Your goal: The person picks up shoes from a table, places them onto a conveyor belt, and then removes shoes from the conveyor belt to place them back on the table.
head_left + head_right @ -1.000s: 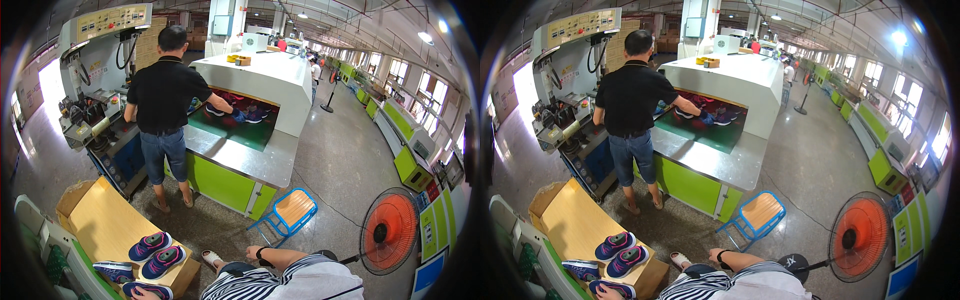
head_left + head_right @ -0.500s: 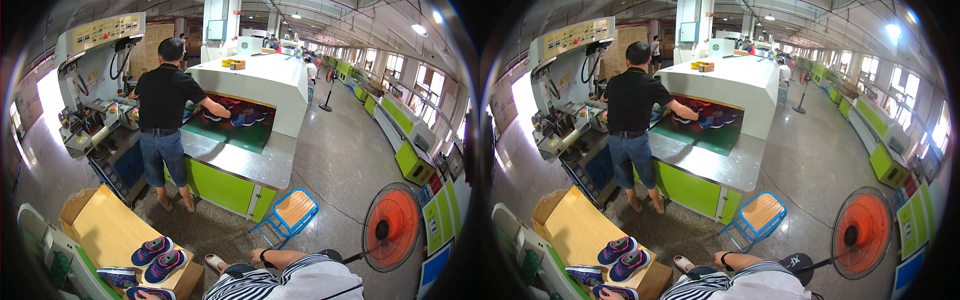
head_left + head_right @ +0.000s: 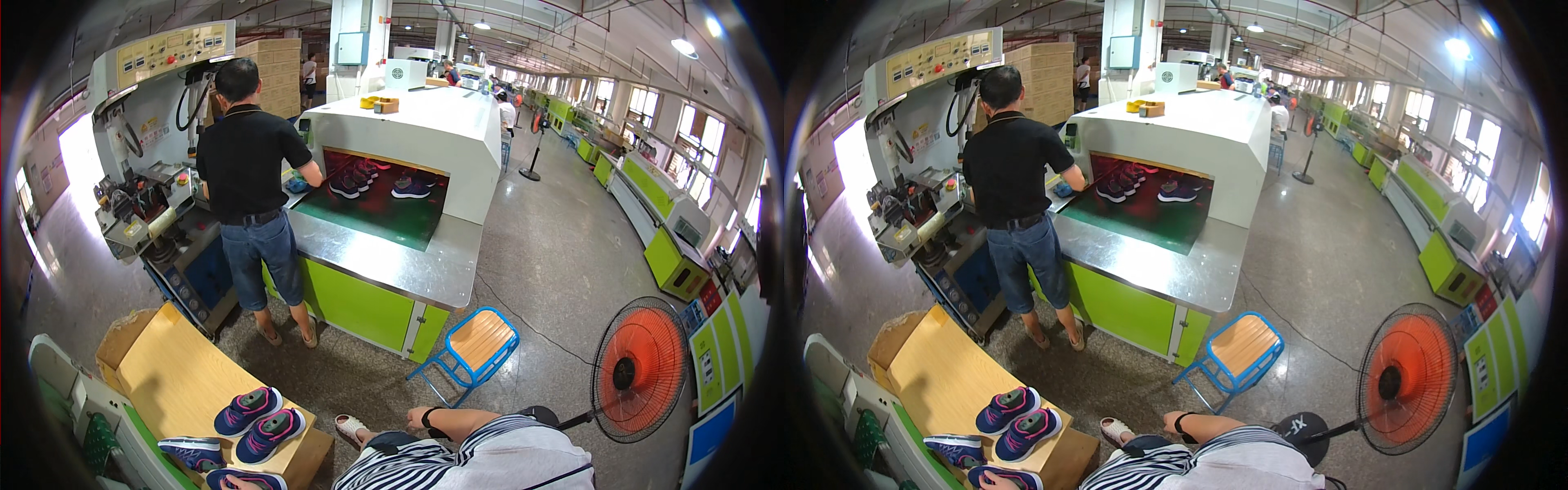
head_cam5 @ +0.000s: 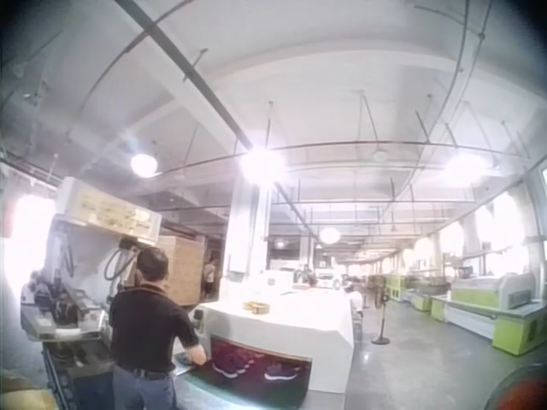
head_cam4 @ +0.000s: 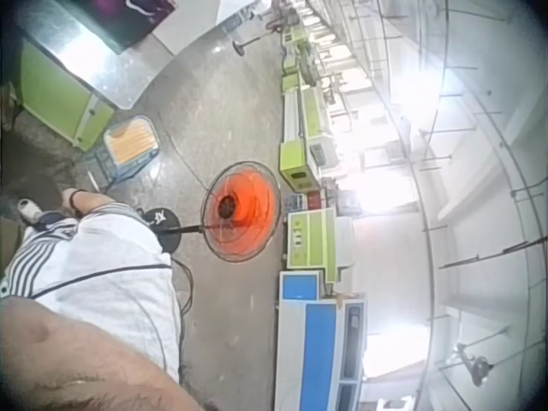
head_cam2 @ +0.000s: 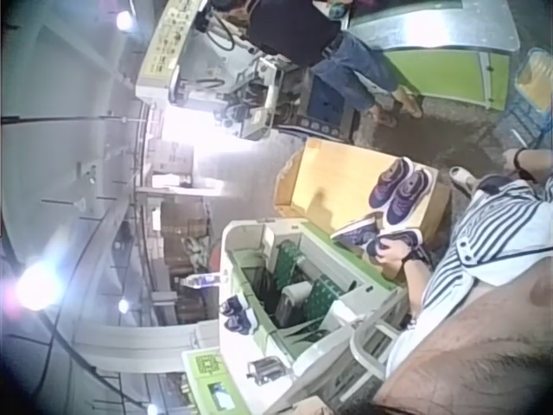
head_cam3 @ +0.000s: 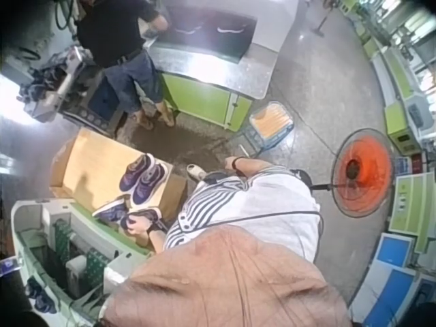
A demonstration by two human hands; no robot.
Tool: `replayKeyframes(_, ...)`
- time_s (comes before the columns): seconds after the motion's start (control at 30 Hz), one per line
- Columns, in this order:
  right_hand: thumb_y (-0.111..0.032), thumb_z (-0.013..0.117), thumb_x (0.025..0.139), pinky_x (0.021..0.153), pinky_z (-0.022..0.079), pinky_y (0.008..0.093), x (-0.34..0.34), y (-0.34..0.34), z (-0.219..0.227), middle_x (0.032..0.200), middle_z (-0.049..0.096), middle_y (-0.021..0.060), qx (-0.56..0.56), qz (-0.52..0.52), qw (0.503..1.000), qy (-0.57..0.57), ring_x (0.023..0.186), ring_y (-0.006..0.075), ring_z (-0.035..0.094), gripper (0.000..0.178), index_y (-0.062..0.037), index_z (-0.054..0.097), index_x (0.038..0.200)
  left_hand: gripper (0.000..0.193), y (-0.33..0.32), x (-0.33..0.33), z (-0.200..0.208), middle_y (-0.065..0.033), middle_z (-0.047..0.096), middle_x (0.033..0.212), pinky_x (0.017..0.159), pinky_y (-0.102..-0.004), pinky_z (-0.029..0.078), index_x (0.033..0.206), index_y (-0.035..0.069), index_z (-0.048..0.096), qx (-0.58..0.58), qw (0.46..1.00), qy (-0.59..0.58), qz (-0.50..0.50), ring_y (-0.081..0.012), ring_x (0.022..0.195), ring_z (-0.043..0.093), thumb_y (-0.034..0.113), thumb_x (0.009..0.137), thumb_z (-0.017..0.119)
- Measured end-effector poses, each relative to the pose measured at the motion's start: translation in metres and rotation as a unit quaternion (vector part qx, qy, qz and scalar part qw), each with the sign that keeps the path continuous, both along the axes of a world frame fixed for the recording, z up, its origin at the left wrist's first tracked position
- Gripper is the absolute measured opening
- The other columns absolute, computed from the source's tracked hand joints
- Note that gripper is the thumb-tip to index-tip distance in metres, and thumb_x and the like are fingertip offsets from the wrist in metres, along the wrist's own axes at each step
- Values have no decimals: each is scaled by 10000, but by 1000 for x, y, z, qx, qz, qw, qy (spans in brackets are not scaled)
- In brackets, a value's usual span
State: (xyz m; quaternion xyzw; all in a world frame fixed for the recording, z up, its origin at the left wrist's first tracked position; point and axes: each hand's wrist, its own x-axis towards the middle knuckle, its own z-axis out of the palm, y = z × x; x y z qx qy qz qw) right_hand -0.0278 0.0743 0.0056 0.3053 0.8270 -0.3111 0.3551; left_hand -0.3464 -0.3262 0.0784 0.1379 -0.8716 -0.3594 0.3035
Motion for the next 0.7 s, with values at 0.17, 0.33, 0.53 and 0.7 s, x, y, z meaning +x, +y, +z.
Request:
replayKeyframes(0.17, -299, 601, 908, 851, 497, 482, 2, 1, -4, 1081, 686, 200, -5, -16, 1000, -4, 1028, 355, 647, 370, -11, 667, 1131, 379, -3, -2, -4, -289, 546, 1205, 962, -542, 432, 1100, 52, 656, -6, 1000, 1, -1, -445, 1121, 518, 381, 913, 662)
replayKeyframes(0.33, -323, 614, 913, 823, 493, 481, 4, 2, -8, 1038, 685, 197, 4, -9, 1000, -11, 986, 350, 649, 364, -6, 671, 1082, 382, 2, 0, -2, -287, 555, 1197, 962, -539, 433, 1105, 45, 657, -11, 1000, 3, -4, -444, 1120, 521, 376, 914, 657)
replayKeyframes(0.53, -328, 615, 906, 817, 494, 478, 4, 0, -12, 1019, 688, 193, 7, -9, 1000, -5, 973, 351, 651, 355, -15, 677, 1064, 385, -1, -4, -12, -284, 566, 1188, 961, -536, 434, 1109, 37, 658, -19, 1000, 5, -4, -444, 1120, 524, 370, 916, 652)
replayKeyframes(0.7, -330, 617, 903, 811, 498, 479, 3, -1, -12, 1004, 694, 193, 5, -11, 1000, 2, 963, 352, 658, 359, -10, 677, 1055, 388, -3, -5, -13, -282, 575, 1181, 961, -534, 435, 1113, 30, 658, -25, 1000, 7, -5, -444, 1120, 526, 364, 917, 648)
